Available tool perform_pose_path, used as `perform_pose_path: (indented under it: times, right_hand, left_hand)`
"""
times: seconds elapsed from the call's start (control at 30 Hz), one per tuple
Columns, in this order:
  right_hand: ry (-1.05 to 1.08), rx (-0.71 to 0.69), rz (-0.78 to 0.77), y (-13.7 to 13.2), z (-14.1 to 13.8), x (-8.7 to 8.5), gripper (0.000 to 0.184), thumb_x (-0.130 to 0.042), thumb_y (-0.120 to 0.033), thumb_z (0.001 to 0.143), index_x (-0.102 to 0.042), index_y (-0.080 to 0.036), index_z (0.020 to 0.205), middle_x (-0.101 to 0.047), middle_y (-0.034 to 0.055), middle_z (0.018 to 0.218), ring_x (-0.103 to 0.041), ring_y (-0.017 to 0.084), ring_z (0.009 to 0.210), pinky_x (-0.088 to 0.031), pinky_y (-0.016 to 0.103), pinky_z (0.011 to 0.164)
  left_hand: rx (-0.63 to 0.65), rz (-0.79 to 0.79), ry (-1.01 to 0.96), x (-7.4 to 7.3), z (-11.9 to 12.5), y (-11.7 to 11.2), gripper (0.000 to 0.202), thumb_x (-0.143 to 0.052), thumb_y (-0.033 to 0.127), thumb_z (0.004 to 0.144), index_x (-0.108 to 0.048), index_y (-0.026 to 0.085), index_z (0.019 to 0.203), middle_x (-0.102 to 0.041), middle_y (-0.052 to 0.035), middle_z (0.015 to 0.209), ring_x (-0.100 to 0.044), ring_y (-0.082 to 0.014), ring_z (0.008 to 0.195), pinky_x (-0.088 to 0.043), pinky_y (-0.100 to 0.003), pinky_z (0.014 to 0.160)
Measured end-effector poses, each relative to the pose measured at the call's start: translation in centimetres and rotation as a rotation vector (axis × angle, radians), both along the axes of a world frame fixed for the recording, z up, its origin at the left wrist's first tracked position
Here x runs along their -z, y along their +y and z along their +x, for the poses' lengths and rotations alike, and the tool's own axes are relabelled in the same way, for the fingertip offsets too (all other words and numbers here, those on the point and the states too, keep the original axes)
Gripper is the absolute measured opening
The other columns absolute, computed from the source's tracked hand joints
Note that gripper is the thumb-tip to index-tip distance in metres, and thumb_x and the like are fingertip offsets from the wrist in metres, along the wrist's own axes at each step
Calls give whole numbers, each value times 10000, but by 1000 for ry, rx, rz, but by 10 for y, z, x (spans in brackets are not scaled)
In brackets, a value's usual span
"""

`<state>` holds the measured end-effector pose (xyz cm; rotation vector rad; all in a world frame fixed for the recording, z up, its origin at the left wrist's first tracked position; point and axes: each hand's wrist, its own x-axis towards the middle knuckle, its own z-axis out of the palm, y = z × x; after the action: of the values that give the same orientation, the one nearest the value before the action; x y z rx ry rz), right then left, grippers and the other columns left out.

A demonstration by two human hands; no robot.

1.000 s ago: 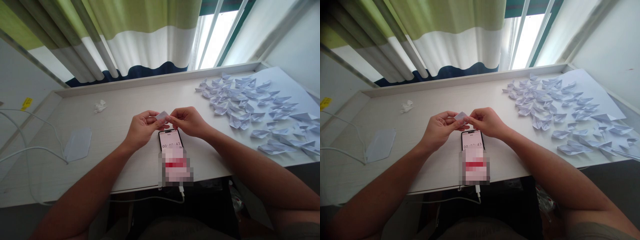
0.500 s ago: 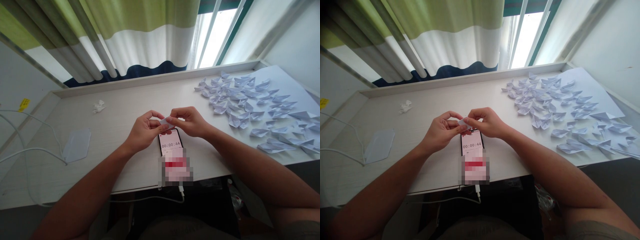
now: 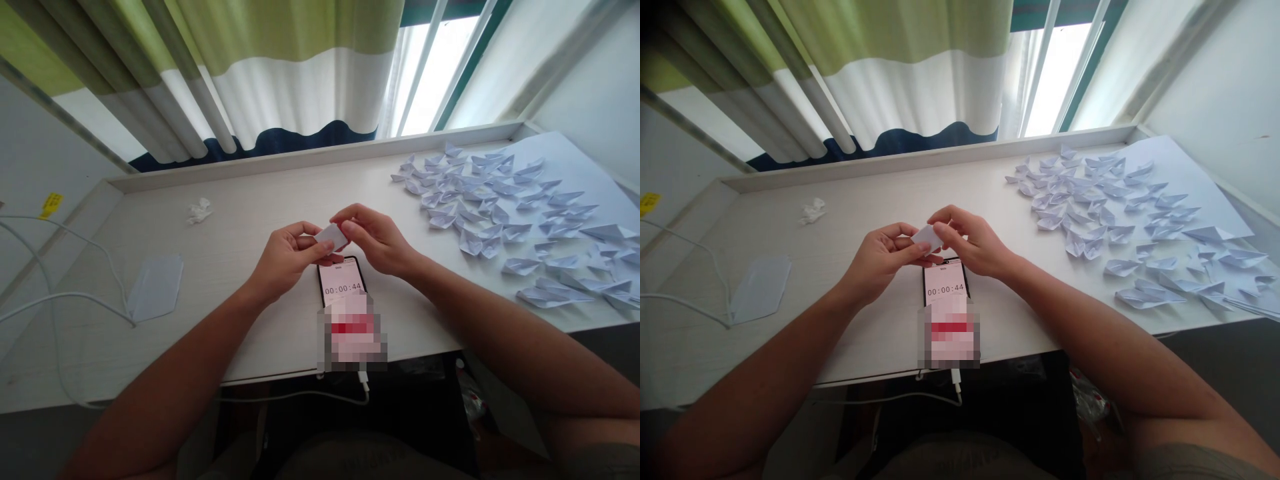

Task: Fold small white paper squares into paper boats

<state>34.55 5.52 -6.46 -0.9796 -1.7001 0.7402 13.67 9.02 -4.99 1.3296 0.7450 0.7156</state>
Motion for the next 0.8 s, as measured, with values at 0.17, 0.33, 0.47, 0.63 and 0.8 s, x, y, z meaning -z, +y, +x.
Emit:
perform_pose_path:
  times: [0.17,0.33,0.47,0.63,0.8]
  right_hand:
    - [-202,-51,259,2,4,4,241,-741,-311,980,-729,-257,1214,-704,63,1151,-705,195,986,-626,365,846]
    - [-243,-9,262,3,6,4,189,-766,-322,976,-771,-270,1157,-738,54,1119,-720,202,974,-626,378,845]
    - [-233,32,257,3,5,2,133,-713,-361,1015,-791,-254,1004,-763,47,1013,-720,185,890,-616,361,803]
    - [-151,87,230,1,2,1,206,-676,-372,1036,-738,-229,902,-760,33,895,-693,162,773,-618,338,717]
    - [-95,163,175,-3,-3,-2,266,-673,-423,1035,-714,-224,864,-764,30,860,-696,162,762,-615,334,705]
  left_hand:
    - [-68,-93,-55,2,-1,5,314,-914,338,807,-724,173,994,-839,-66,873,-818,-217,804,-678,-420,886]
    - [-70,-91,-61,2,-1,7,244,-851,372,858,-772,166,963,-828,-73,861,-820,-232,829,-678,-442,912]
    - [-32,-49,-53,2,0,6,266,-810,412,902,-770,152,942,-831,-94,888,-828,-252,882,-668,-445,945]
    - [-34,23,-42,-1,1,0,356,-829,391,903,-655,199,1147,-834,-53,853,-829,-236,860,-670,-428,909]
    - [-32,197,-47,-1,4,-5,340,-866,419,867,-652,201,1015,-837,-71,956,-820,-248,970,-660,-400,911]
